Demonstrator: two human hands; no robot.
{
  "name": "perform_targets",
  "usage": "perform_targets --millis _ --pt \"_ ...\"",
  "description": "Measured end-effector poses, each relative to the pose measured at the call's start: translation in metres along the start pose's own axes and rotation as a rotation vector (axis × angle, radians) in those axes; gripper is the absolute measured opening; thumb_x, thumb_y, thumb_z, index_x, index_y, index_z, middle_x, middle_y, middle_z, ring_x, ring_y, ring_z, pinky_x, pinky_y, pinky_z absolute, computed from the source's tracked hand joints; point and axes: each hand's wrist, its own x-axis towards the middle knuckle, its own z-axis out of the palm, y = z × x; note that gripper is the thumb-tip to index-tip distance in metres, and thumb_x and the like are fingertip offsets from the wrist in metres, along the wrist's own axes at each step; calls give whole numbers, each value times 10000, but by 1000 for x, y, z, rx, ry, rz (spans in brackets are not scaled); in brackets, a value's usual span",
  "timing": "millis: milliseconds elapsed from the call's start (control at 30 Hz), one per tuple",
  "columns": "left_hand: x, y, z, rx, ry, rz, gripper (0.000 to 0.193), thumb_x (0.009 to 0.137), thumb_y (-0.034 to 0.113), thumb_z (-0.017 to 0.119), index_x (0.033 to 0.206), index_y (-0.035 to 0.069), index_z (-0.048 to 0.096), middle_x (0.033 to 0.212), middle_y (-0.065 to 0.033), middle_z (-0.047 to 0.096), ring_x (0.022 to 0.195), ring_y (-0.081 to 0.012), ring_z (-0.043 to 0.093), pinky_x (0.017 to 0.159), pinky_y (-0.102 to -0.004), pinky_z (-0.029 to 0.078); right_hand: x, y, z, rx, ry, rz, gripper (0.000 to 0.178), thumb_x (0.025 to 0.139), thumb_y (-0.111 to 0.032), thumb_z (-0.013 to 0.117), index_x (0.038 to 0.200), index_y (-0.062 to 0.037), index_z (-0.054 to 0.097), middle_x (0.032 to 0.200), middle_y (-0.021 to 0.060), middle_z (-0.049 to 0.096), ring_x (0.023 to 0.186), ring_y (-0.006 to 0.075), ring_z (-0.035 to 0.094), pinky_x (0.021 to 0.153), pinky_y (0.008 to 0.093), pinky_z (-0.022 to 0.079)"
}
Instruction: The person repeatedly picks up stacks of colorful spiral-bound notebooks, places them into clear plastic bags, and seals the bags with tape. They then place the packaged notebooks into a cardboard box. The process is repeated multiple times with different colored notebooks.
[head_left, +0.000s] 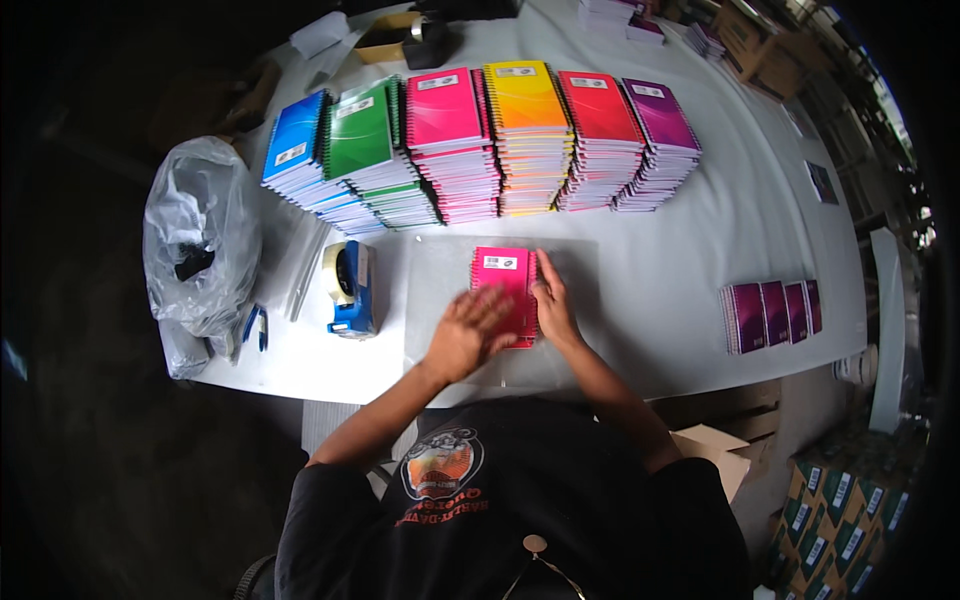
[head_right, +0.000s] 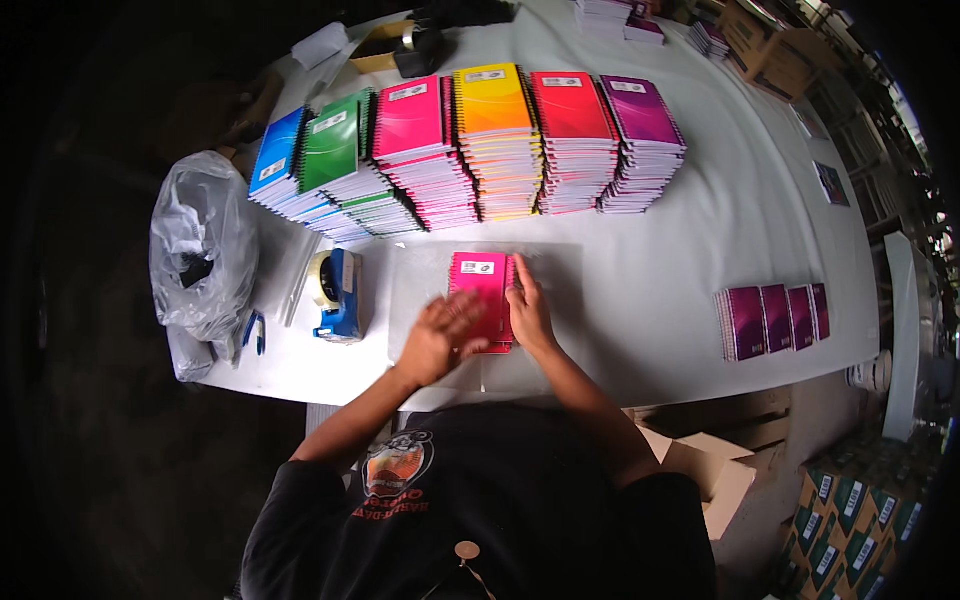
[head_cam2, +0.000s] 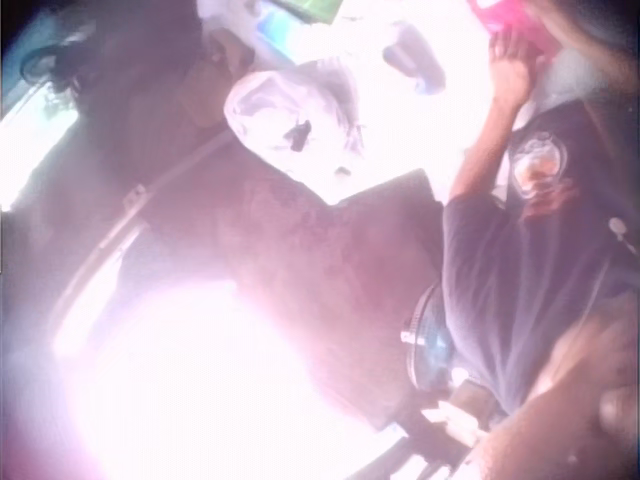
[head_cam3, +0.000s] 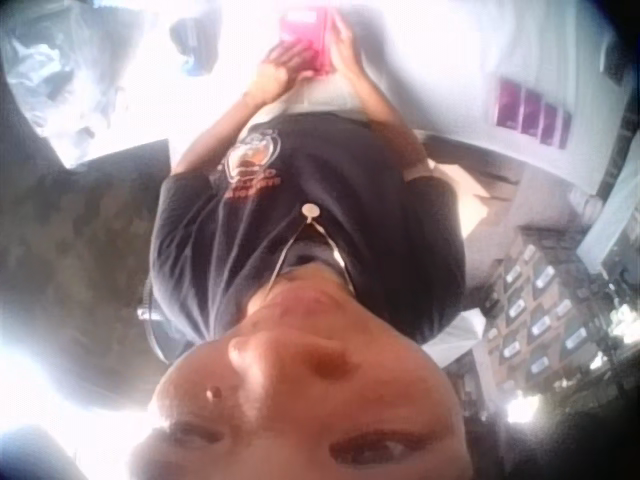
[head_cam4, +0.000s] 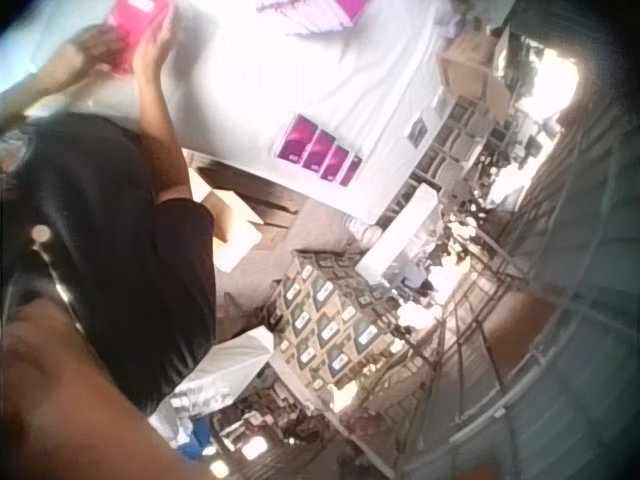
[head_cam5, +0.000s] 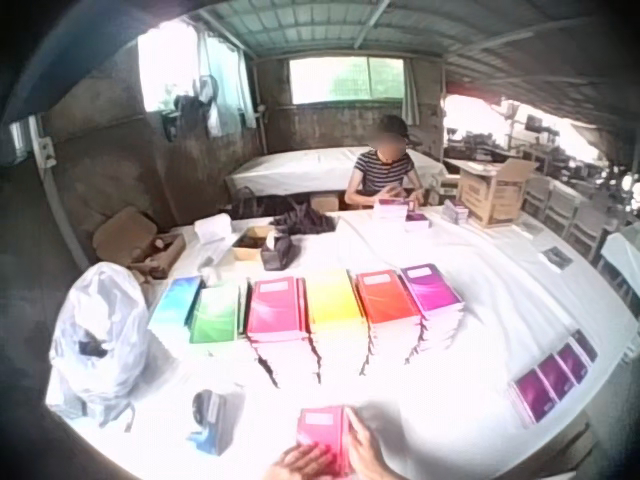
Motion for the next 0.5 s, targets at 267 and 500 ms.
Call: perform_targets --millis 267,500 --pt "97 -96 -147 563 198 -139 476 829 167 610 1287 129 487 1285 -79 521 1235 -236 445 1043 -421 310 -21 -4 21 6 -7 -38 716 871 -74 544 1439 -13 111 1413 179 316 1251 217 371 1038 317 280" --pt "82 -24 -140 180 937 188 254 801 -18 562 1049 -33 614 950 -161 661 885 -282 634 819 -381 463 -20 8 5 539 66 211 663 942 -325 454 1432 -12 134 1473 185 200 1373 247 182 1111 328 147"
